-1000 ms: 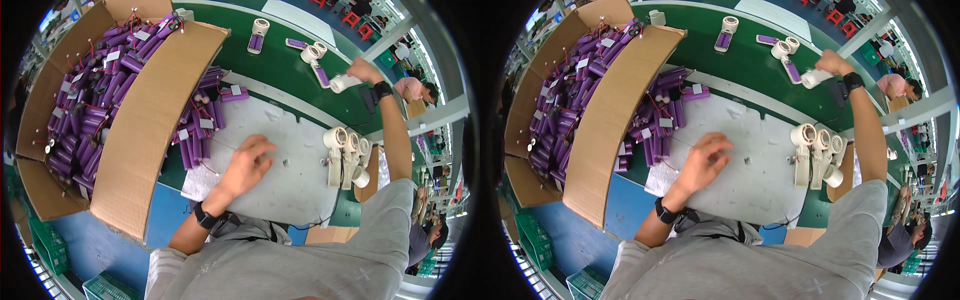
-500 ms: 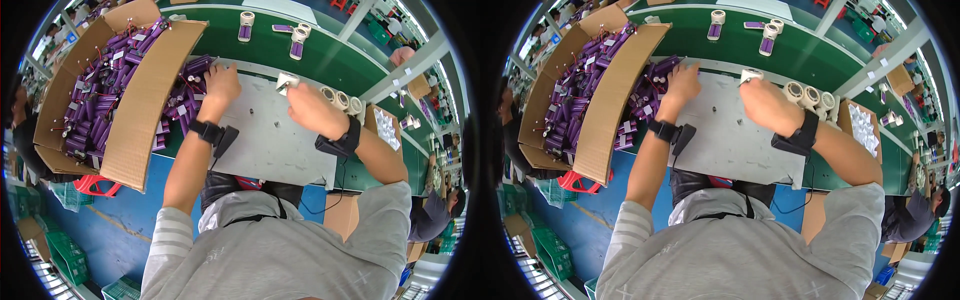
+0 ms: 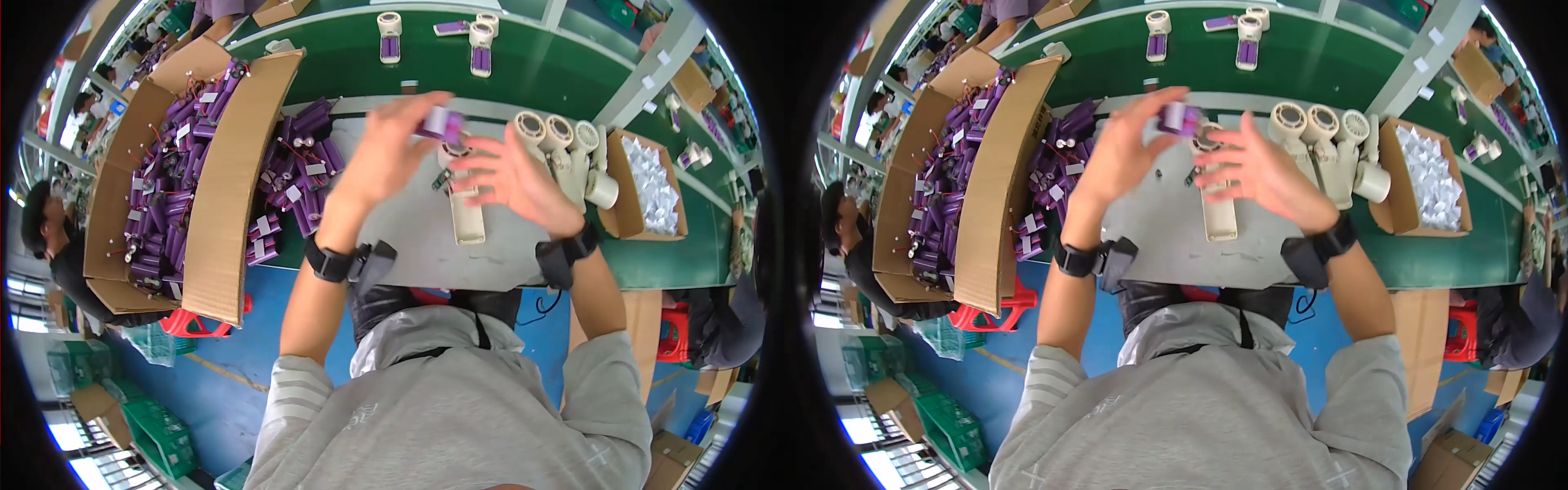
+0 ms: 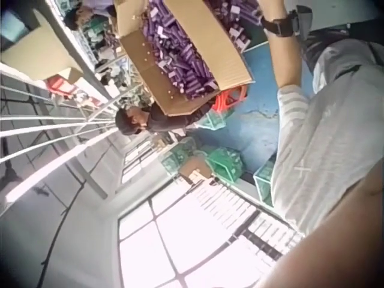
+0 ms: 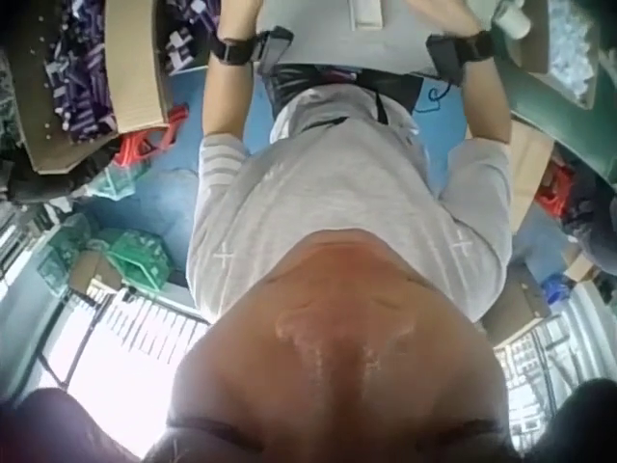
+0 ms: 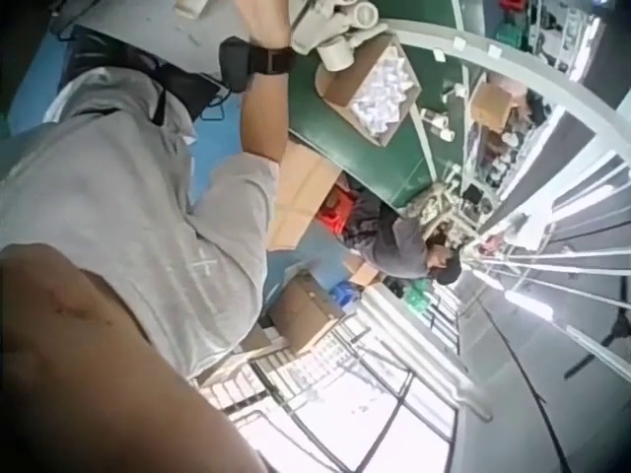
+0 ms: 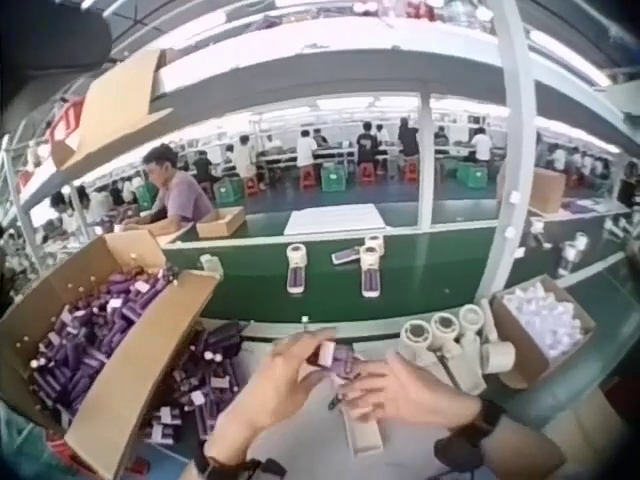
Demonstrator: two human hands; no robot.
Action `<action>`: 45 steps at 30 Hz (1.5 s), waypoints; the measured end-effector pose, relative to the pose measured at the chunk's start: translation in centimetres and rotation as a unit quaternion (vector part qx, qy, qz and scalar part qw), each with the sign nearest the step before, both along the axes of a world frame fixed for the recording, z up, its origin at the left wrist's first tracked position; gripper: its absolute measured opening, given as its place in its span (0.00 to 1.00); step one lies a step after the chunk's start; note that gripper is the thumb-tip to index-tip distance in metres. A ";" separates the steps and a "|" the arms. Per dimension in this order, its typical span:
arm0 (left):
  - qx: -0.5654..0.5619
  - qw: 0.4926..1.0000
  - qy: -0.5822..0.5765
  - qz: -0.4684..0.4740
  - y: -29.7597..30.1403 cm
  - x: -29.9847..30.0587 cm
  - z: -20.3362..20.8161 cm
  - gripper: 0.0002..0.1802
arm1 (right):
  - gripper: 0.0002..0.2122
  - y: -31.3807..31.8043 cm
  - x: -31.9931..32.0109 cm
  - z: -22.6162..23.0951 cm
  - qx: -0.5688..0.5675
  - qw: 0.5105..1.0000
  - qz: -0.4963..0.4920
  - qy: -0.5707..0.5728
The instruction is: The person picks up a fan housing and a battery pack, connects the battery to the circuit board, and presses them into the housing. After setting the unit aside, they repeat the process with another battery pack and fan housing.
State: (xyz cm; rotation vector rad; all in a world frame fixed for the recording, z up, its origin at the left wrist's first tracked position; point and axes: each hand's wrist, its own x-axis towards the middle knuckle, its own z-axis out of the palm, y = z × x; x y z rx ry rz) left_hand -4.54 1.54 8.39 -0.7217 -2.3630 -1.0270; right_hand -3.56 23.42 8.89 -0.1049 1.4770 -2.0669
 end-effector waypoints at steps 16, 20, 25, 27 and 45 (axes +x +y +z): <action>0.181 0.903 -0.385 -0.062 -0.3 0.3 -8.1 0.17 | 0.07 -1.1 -2.5 -6.8 0.273 0.870 -0.038 0.408; 0.287 0.885 -0.356 -0.089 -0.3 0.0 -8.7 0.17 | 0.07 -1.6 -3.3 -7.7 0.275 0.860 -0.051 0.426; 0.282 0.878 -0.384 -0.058 -0.7 1.2 -8.2 0.16 | 0.08 -2.2 -2.6 -9.0 0.263 0.819 -0.075 0.504; 0.261 0.889 -0.368 -0.079 -0.9 1.2 -8.1 0.15 | 0.07 -2.1 -2.1 -8.3 0.285 0.823 -0.035 0.491; 0.145 0.939 -0.302 -0.070 -1.4 1.7 -7.9 0.15 | 0.05 -2.2 -1.7 -8.2 0.332 0.789 0.009 0.516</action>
